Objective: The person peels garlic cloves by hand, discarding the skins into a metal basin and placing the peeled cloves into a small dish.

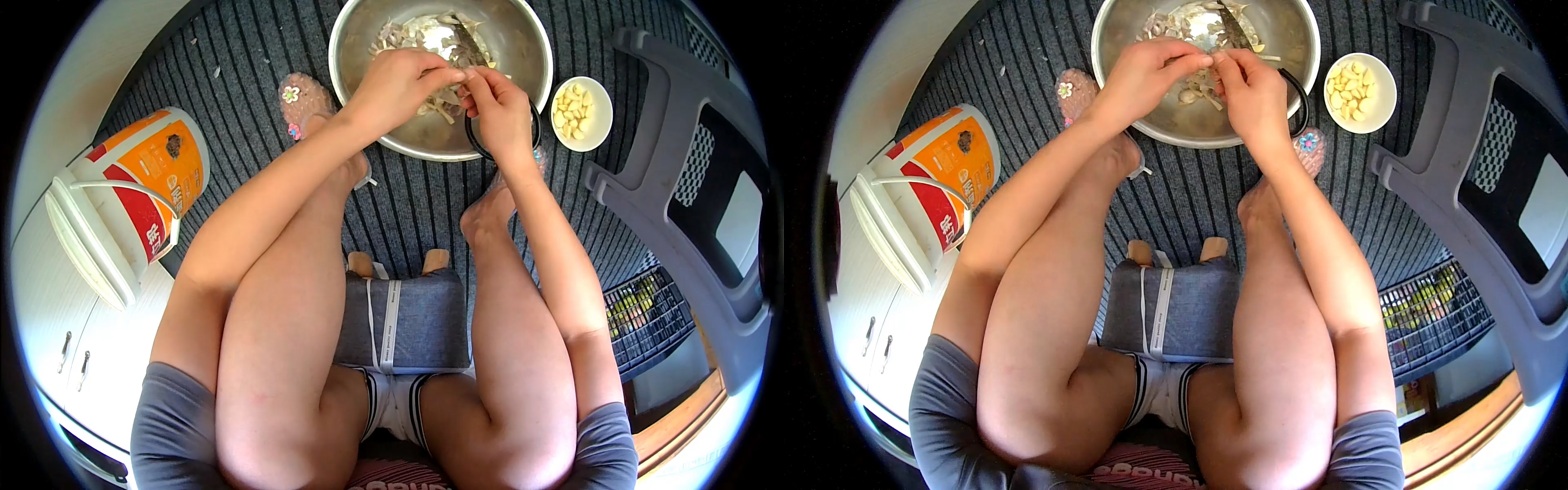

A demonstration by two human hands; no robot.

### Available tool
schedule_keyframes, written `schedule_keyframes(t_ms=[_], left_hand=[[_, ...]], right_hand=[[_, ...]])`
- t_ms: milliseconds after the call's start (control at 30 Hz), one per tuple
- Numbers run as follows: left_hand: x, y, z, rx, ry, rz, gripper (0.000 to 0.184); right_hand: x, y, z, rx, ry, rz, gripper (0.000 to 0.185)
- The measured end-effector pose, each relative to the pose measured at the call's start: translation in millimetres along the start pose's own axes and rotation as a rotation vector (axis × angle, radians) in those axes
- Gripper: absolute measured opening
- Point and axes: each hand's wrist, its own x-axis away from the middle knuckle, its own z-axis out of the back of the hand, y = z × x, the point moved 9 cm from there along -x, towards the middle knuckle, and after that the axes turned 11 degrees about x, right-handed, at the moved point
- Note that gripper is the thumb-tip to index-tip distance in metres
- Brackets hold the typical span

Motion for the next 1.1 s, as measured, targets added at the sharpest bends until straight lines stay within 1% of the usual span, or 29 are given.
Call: schedule_keyframes(t_ms=[100,167,200,267,367,400,500,600,667,767,800,867,900,967,1067,1100], left_hand=[[-1.7,-24.4,-5.9,0.179,-0.046,0.258,0.036],[0.3,-39.8,-6.4,0.308,-0.043,0.406,0.036],[1.1,-37.1,-7.8,0.291,-0.076,0.39,0.035],[1.8,-31.4,-11.2,0.258,-0.142,0.357,0.033],[0.5,-36.0,-17.5,0.495,-0.175,0.352,0.03],[-0.5,-31.5,-16.2,0.441,-0.181,0.302,0.029],[-1.6,-20.2,-13.7,0.265,-0.186,0.178,0.028],[-1.9,-8.3,-11.8,0.073,-0.175,0.1,0.025],[-2.5,7.5,-8.1,-0.058,-0.184,0.043,0.023],[-4.0,8.9,-5.5,-0.098,-0.153,0.051,0.021],[-4.1,5.2,-5.4,-0.052,-0.144,0.084,0.02],[-4.1,-5.0,-5.2,0.04,-0.126,0.15,0.02],[-3.1,-15.2,-5.2,0.182,-0.114,0.235,0.02],[0.8,-34.4,-7.3,0.467,-0.089,0.404,0.019],[5.9,-40.8,-10.6,0.669,-0.048,0.506,0.022],[7.2,-38.5,-8.7,0.613,-0.035,0.483,0.021]], right_hand=[[8.0,-31.5,7.7,0.308,0.153,0.31,0.019],[14.5,-48.4,7.6,0.423,0.169,0.398,0.019],[17.5,-56.0,6.7,0.48,0.177,0.441,0.019],[15.2,-52.9,6.0,0.441,0.157,0.439,0.019],[11.3,-38.5,5.9,0.319,0.117,0.379,0.019],[10.1,-34.4,5.6,0.266,0.101,0.351,0.019],[7.2,-18.6,3.5,0.147,0.027,0.164,0.02],[7.4,-13.7,0.3,0.085,0.052,0.188,0.021],[10.7,-20.7,1.9,0.146,0.068,0.233,0.02],[11.1,-25.1,2.6,0.235,0.082,0.311,0.02],[11.4,-27.5,2.3,0.265,0.085,0.339,0.02],[11.7,-24.6,1.6,0.099,0.035,0.263,0.02],[11.7,-23.2,0.6,0.015,0.011,0.226,0.021],[10.4,-22.2,-2.0,-0.051,-0.036,0.249,0.021],[8.8,-17.6,-4.2,-0.142,-0.059,0.282,0.022],[8.9,-17.9,-4.7,-0.172,-0.06,0.292,0.022]])
